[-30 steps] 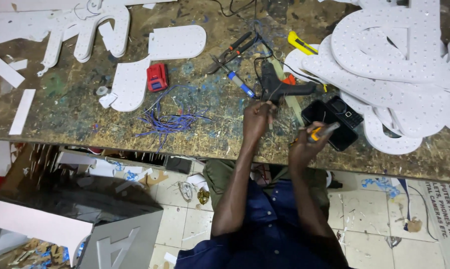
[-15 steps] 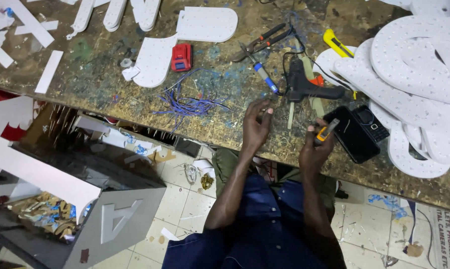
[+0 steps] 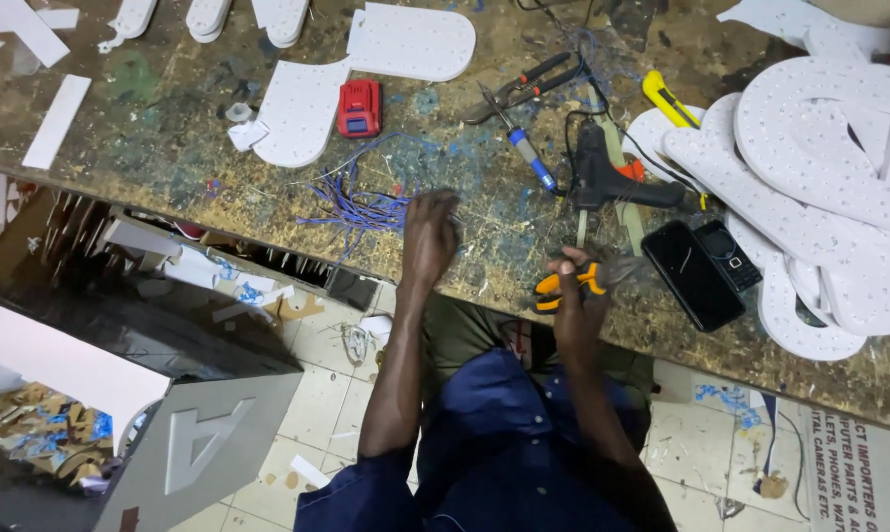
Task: The person uses pliers to strip the insulation from multiple blue wires on a workbench. The person repeatedly picks up wires, strips them, and places them back on the table among other tools and white letter-shaped objects.
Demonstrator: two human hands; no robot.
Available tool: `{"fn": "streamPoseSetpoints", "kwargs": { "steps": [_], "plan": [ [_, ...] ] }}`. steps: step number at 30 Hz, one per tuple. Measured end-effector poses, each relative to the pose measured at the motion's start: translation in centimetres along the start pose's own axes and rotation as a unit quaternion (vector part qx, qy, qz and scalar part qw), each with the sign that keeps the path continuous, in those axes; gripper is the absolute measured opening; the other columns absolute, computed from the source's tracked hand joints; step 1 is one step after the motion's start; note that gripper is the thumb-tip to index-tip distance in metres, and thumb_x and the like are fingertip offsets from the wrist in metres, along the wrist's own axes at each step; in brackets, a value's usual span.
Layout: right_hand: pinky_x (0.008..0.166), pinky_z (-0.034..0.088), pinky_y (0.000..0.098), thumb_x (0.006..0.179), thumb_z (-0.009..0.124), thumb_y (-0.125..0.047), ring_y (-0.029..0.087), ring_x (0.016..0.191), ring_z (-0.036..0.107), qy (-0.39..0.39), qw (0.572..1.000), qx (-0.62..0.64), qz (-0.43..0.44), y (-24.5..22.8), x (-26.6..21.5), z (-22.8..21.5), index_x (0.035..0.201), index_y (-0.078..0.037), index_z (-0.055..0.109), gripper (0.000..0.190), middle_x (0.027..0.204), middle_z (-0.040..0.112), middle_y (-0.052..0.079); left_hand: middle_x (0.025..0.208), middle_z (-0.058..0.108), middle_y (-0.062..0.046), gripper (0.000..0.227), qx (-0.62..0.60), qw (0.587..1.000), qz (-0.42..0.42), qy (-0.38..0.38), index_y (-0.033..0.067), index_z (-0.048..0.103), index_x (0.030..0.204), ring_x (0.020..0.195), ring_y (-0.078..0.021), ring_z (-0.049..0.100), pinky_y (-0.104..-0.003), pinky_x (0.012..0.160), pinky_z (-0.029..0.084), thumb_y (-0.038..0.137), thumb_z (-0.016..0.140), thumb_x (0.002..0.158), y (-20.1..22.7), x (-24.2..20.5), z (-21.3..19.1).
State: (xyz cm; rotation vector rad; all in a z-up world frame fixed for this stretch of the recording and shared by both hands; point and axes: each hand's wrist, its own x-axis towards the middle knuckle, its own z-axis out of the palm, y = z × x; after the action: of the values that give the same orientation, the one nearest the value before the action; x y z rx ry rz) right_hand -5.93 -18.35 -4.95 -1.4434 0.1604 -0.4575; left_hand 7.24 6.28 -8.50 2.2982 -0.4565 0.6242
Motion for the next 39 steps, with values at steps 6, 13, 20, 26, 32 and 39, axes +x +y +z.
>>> {"fn": "streamPoseSetpoints", "kwargs": {
  "steps": [6, 13, 20, 26, 32, 39],
  "plan": [
    [0.091, 0.063, 0.0463, 0.117, 0.066, -0.015, 0.028, 0.106, 0.076, -0.038, 0.99, -0.107, -0.088, 0.5, -0.1, 2.7, 0.15, 0.001, 0.062, 0.037, 0.12, 0.079, 0.016, 0.118, 0.075, -0.022, 0.033, -0.034, 0.998, -0.053, 0.032, 0.0005, 0.076, 0.122, 0.119, -0.0472, 0.069, -0.057, 0.107, 0.057, -0.007, 0.065, 0.091, -3.3, 5.4, 2.7],
    [0.098, 0.061, 0.045, 0.116, 0.07, -0.018, 0.027, 0.109, 0.078, -0.001, 0.991, -0.087, -0.1, 2.1, 0.1, 5.4, 0.144, 0.001, 0.071, 0.033, 0.111, 0.081, 0.014, 0.14, 0.073, -0.015, 0.039, 0.19, 0.977, -0.092, -0.025, 0.009, 0.081, 0.125, 0.138, -0.04, 0.064, -0.056, 0.114, 0.056, 0.015, 0.089, 0.087, -9.5, 12.4, 5.0],
    [0.091, 0.061, 0.0499, 0.109, 0.075, -0.016, 0.041, 0.103, 0.079, -0.004, 0.98, -0.139, -0.142, 1.4, 0.8, 6.3, 0.139, -0.002, 0.076, 0.033, 0.104, 0.078, 0.017, 0.123, 0.068, -0.012, 0.031, 0.241, 0.963, -0.074, -0.098, 0.0148, 0.07, 0.116, 0.122, -0.0408, 0.067, -0.058, 0.101, 0.055, 0.019, 0.079, 0.087, -8.9, 12.8, 3.6],
    [0.094, 0.061, 0.0492, 0.105, 0.079, -0.024, 0.04, 0.104, 0.08, -0.001, 0.982, -0.157, -0.102, 1.4, 0.9, 6.2, 0.125, -0.011, 0.083, 0.024, 0.103, 0.081, 0.012, 0.104, 0.064, -0.012, 0.013, -0.07, 0.992, 0.105, 0.008, 0.0086, 0.064, 0.106, 0.11, -0.0408, 0.07, -0.052, 0.1, 0.057, -0.003, 0.06, 0.109, 7.8, 12.6, -4.1],
    [0.069, 0.067, 0.04, 0.109, 0.076, -0.019, 0.025, 0.083, 0.082, 0.003, 0.999, 0.037, 0.034, 1.4, 2.7, 4.6, 0.119, -0.004, 0.078, 0.018, 0.096, 0.083, 0.016, 0.102, 0.072, -0.018, 0.01, -0.115, 0.975, 0.192, 0.001, 0.0011, 0.079, 0.113, 0.113, -0.0477, 0.074, -0.058, 0.099, 0.061, 0.003, 0.07, 0.11, 14.9, 9.8, -5.7],
    [0.101, 0.06, 0.0427, 0.097, 0.072, 0.004, 0.022, 0.102, 0.076, 0.029, 0.996, -0.027, -0.078, -5.9, 1.1, 3.9, 0.116, -0.008, 0.082, 0.025, 0.12, 0.084, 0.013, 0.114, 0.069, -0.016, 0.029, -0.199, 0.966, 0.164, -0.012, 0.0056, 0.08, 0.123, 0.132, -0.049, 0.069, -0.062, 0.109, 0.058, -0.005, 0.056, 0.109, 19.3, 0.6, -5.0]
  ]
}}
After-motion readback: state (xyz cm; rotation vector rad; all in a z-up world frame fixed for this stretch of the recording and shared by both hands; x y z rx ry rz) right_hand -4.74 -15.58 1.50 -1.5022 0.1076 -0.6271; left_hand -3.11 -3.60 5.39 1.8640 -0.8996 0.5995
